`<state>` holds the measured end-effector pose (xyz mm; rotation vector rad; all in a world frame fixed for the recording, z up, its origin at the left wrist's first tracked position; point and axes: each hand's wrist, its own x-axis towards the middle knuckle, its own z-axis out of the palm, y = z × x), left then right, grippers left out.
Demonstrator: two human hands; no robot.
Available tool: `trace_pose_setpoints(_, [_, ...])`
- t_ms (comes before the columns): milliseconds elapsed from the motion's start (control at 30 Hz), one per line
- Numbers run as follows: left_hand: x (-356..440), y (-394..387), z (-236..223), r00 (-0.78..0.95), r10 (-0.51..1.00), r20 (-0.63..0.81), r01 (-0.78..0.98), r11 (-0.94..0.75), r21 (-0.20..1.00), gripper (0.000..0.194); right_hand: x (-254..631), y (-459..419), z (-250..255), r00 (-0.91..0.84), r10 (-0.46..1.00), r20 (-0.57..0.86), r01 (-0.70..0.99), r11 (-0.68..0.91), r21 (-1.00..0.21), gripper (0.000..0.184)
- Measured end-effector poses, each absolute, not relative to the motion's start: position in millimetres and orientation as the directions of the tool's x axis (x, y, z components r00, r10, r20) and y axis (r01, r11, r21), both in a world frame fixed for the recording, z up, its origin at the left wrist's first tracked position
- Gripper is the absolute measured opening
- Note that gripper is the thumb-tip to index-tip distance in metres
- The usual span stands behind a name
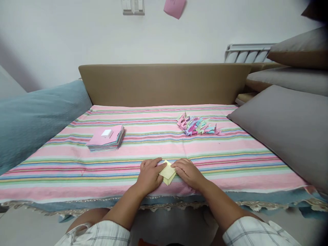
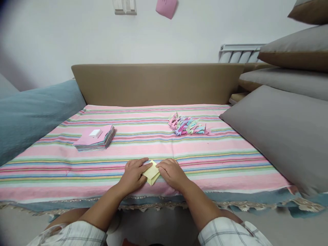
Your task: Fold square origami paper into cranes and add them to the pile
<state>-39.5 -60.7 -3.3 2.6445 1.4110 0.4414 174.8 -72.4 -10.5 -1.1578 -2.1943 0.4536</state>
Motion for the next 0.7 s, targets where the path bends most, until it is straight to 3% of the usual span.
trace_pose_setpoints(333, [-49,-56,7,0.579,0.809,0.097,0.771,-0.582,0.259,0.059,172,-69,-22,-0.406,0.832,0.377,0.698,0.549,-0.461,0.019])
trace_pose_setpoints(567, [-48,-52,12,0.492,0.859,0.138,0.810,-0.510,0.288,0.027,170,-71,-22,-0.392,0.837,0.382,0.711,0.539,-0.452,0.018])
trace_pose_setpoints(700, [-46,-53,13,0.469,0.869,0.158,0.822,-0.495,0.282,0.022,167,-72,-22,-0.389,0.833,0.395,0.717,0.542,-0.438,0.018])
